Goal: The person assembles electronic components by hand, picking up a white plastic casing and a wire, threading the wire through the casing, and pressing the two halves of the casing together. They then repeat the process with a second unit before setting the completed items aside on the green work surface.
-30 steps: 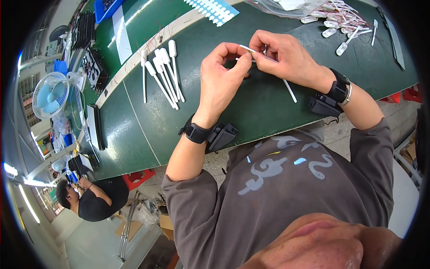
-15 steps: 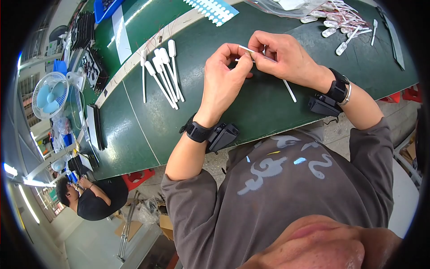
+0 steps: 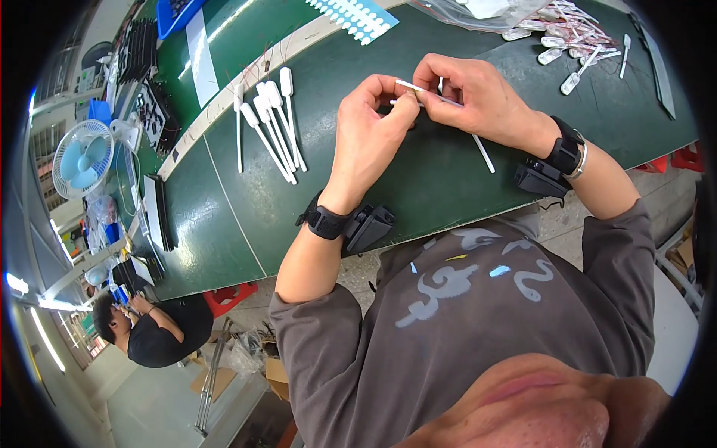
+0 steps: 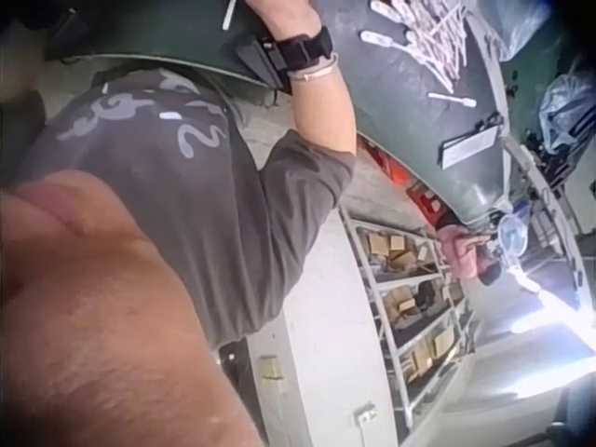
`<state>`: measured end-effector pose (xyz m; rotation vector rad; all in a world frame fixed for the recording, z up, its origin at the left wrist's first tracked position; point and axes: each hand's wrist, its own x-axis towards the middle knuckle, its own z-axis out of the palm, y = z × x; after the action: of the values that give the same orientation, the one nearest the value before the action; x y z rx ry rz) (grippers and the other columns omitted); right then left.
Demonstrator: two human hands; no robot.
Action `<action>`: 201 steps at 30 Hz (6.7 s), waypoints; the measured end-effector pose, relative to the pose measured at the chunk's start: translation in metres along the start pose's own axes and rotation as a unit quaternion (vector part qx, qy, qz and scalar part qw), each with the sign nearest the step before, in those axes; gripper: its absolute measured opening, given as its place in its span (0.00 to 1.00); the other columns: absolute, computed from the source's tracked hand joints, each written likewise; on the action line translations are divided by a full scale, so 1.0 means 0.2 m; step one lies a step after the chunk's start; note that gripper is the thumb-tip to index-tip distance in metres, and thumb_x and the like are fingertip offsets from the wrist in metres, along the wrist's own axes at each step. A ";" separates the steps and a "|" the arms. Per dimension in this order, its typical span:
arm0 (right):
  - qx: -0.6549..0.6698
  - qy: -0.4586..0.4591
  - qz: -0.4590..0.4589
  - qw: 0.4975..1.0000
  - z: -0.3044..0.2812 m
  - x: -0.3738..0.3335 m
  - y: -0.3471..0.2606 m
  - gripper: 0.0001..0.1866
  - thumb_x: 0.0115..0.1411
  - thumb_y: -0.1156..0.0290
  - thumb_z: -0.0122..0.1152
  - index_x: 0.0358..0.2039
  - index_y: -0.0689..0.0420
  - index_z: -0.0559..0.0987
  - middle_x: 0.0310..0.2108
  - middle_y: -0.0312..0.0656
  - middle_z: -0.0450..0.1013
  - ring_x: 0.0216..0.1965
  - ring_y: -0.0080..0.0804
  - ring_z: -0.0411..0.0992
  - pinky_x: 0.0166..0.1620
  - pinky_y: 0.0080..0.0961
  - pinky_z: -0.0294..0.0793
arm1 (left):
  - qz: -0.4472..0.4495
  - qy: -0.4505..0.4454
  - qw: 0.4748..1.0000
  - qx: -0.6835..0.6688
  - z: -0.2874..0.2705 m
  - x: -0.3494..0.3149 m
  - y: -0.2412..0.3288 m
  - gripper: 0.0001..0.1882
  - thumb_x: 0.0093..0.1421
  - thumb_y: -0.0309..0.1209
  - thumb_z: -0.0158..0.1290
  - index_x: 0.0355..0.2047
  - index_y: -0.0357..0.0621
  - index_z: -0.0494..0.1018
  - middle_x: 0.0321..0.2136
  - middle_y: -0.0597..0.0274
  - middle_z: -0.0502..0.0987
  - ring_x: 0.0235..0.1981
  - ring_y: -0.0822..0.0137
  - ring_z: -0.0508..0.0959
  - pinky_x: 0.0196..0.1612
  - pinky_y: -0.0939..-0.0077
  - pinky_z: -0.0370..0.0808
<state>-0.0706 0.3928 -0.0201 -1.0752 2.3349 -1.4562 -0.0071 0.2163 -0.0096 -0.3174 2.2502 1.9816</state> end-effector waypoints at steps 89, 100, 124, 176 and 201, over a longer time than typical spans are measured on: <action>-0.158 0.020 -0.148 0.976 0.05 -0.02 0.06 0.07 0.55 0.77 0.60 0.35 0.59 0.75 0.28 0.43 0.73 0.24 0.43 0.72 0.27 0.33 0.71 | 0.034 0.000 0.992 0.123 -0.03 0.00 -0.01 0.12 0.54 0.31 0.56 0.33 0.33 0.78 0.24 0.61 0.80 0.26 0.74 0.78 0.32 0.80 0.74; 0.034 -0.073 0.043 0.996 -0.02 0.00 -0.01 0.10 0.66 0.68 0.53 0.42 0.59 0.76 0.25 0.34 0.71 0.21 0.18 0.67 0.24 0.18 0.67 | -0.025 -0.037 0.999 -0.030 -0.07 0.03 0.01 0.10 0.59 0.30 0.55 0.35 0.34 0.76 0.28 0.65 0.78 0.31 0.76 0.78 0.35 0.82 0.76; 0.217 -0.094 0.143 0.961 -0.04 0.03 0.02 0.14 0.68 0.63 0.50 0.45 0.58 0.76 0.30 0.30 0.73 0.25 0.10 0.64 0.26 0.09 0.65 | 0.002 -0.026 0.995 -0.093 -0.13 0.01 0.07 0.12 0.62 0.29 0.55 0.43 0.33 0.74 0.34 0.60 0.79 0.35 0.72 0.79 0.36 0.78 0.79; 0.259 -0.126 0.172 0.942 -0.06 0.04 -0.04 0.16 0.71 0.58 0.46 0.41 0.58 0.75 0.21 0.26 0.62 0.18 0.09 0.53 0.21 0.10 0.53 | 0.075 0.031 0.983 -0.165 -0.21 0.06 0.05 0.16 0.66 0.32 0.52 0.48 0.32 0.75 0.36 0.56 0.79 0.33 0.69 0.80 0.34 0.76 0.80; 0.152 -0.022 0.087 0.984 -0.04 0.04 0.00 0.15 0.69 0.64 0.49 0.44 0.60 0.79 0.21 0.27 0.62 0.24 0.13 0.60 0.29 0.14 0.59 | 0.177 0.067 0.982 -0.019 -0.24 0.08 0.02 0.12 0.64 0.27 0.53 0.46 0.36 0.77 0.38 0.62 0.80 0.32 0.74 0.80 0.34 0.83 0.77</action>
<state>-0.0795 0.3931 -0.0145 -0.7925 2.0319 -1.6331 -0.0213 0.1673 -0.0022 -0.0566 2.5019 2.2330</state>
